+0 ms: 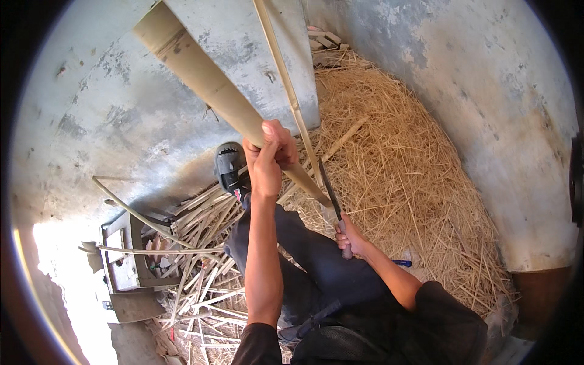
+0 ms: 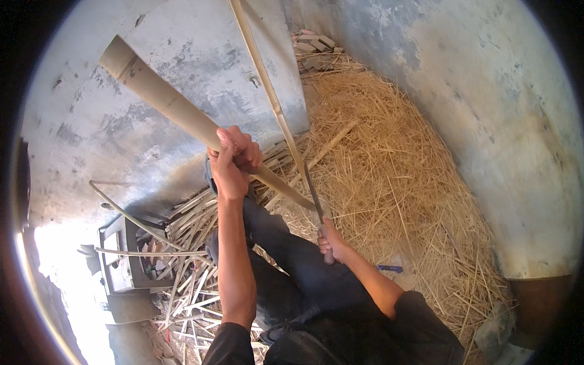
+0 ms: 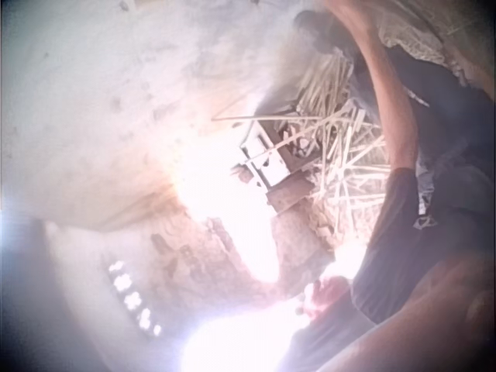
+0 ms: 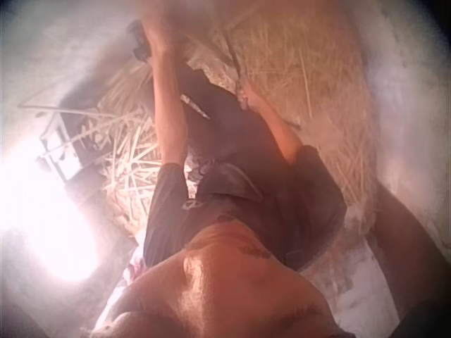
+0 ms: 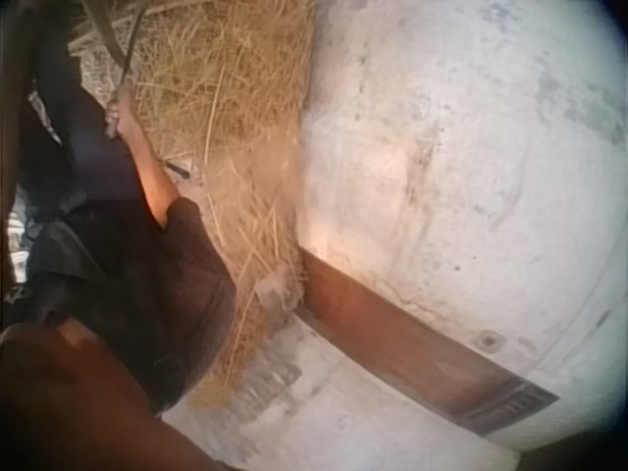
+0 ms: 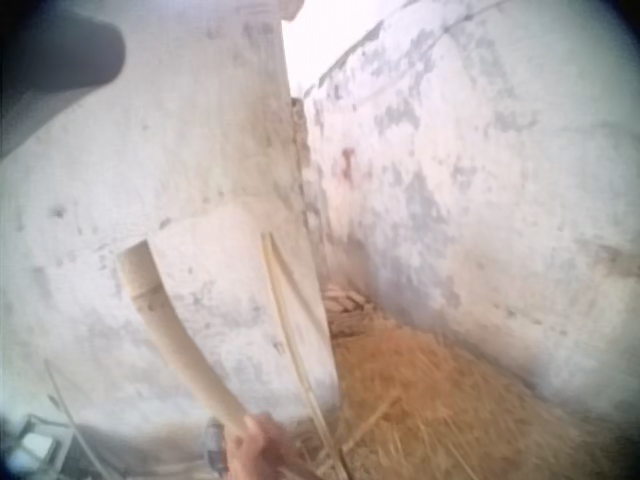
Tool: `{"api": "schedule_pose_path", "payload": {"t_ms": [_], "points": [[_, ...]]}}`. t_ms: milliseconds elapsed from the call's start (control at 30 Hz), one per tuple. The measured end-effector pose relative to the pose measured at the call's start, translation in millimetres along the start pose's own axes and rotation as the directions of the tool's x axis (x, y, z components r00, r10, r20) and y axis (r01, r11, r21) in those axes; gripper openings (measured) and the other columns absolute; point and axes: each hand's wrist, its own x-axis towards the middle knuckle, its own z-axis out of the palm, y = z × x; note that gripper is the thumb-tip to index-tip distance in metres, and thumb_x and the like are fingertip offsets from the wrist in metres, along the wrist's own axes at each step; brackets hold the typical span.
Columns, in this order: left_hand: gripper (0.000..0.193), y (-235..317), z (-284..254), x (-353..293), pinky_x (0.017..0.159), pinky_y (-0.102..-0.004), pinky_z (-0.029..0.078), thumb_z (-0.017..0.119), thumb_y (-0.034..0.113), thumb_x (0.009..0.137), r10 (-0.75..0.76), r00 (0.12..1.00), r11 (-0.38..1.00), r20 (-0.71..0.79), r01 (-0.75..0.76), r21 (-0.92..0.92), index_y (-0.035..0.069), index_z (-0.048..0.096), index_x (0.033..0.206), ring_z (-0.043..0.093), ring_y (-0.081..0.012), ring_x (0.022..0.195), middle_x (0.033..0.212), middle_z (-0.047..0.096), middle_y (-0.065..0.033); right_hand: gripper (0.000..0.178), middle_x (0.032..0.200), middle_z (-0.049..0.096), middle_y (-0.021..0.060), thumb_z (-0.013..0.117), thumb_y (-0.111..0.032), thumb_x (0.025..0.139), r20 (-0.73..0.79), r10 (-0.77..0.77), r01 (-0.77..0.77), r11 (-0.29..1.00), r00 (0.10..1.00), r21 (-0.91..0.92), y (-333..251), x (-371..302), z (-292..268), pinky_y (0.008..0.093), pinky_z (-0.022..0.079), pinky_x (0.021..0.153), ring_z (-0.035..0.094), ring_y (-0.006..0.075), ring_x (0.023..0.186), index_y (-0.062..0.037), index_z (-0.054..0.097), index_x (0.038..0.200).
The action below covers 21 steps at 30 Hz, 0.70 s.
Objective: The person sits on a straw-covered floor and uses a curved knife to shave a long piece of bamboo. They repeatedly scrape the surface to remove thin strips, occasionally rotating the bamboo to work on different sides. The person also uses a blue utility knife to further refine the bamboo's surface.
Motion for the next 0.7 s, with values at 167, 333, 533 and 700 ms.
{"api": "schedule_pose_path", "payload": {"t_ms": [167, 333, 533, 700], "points": [[0.042, -2.4, -6.2, -2.5, 0.051, -0.0346, 0.038, 0.054, 0.035, 0.11, -0.04, 0.999, 0.999, 0.025, 0.039, 0.031, 0.013, 0.038, 0.078, 0.037, -0.0151, 0.055, 0.069, 0.032, 0.0006, 0.069, 0.05, 0.033, -0.005, 0.041, -0.079, 0.098, 0.181, -0.18, 0.181, 0.983, 0.967, 0.012, -49.5, -43.1, 35.9, 0.0287, 0.03, 0.037, 0.03, 0.0083, 0.038, -0.0141, 0.043, 0.075], [0.048, -2.4, -4.3, 3.4, 0.051, -0.0329, 0.036, 0.053, 0.04, 0.11, -0.069, 0.997, 0.997, 0.031, 0.068, 0.03, 0.013, 0.035, 0.075, 0.038, -0.015, 0.054, 0.066, 0.031, 0.0004, 0.07, 0.049, 0.031, -0.0052, 0.041, -0.081, 0.097, 0.215, -0.39, 0.399, 0.917, 0.896, -0.003, -57.0, -53.5, 50.0, 0.028, 0.03, 0.037, 0.028, 0.0081, 0.037, -0.0143, 0.043, 0.076], [0.053, 0.8, -4.3, 3.6, 0.051, -0.0322, 0.034, 0.053, 0.048, 0.108, -0.068, 0.998, 0.998, 0.005, 0.068, 0.017, 0.014, 0.035, 0.072, 0.035, -0.0146, 0.053, 0.064, 0.028, 0.0016, 0.07, 0.049, 0.03, -0.0052, 0.04, -0.08, 0.098, 0.116, -0.059, 0.062, 0.998, 0.992, -0.025, -34.2, -34.0, 48.0, 0.0261, 0.028, 0.037, 0.028, 0.0074, 0.037, -0.0139, 0.043, 0.076], [0.056, 1.4, -3.2, 1.9, 0.05, -0.0325, 0.033, 0.053, 0.052, 0.107, -0.089, 0.996, 0.992, -0.008, 0.09, 0.091, 0.014, 0.034, 0.071, 0.034, -0.0146, 0.051, 0.062, 0.026, 0.0021, 0.068, 0.049, 0.03, -0.0051, 0.04, -0.078, 0.099, 0.187, -0.36, 0.364, 0.931, 0.914, 0.019, -70.0, -70.5, 79.1, 0.0262, 0.028, 0.037, 0.027, 0.0075, 0.036, -0.0137, 0.042, 0.076]]}}
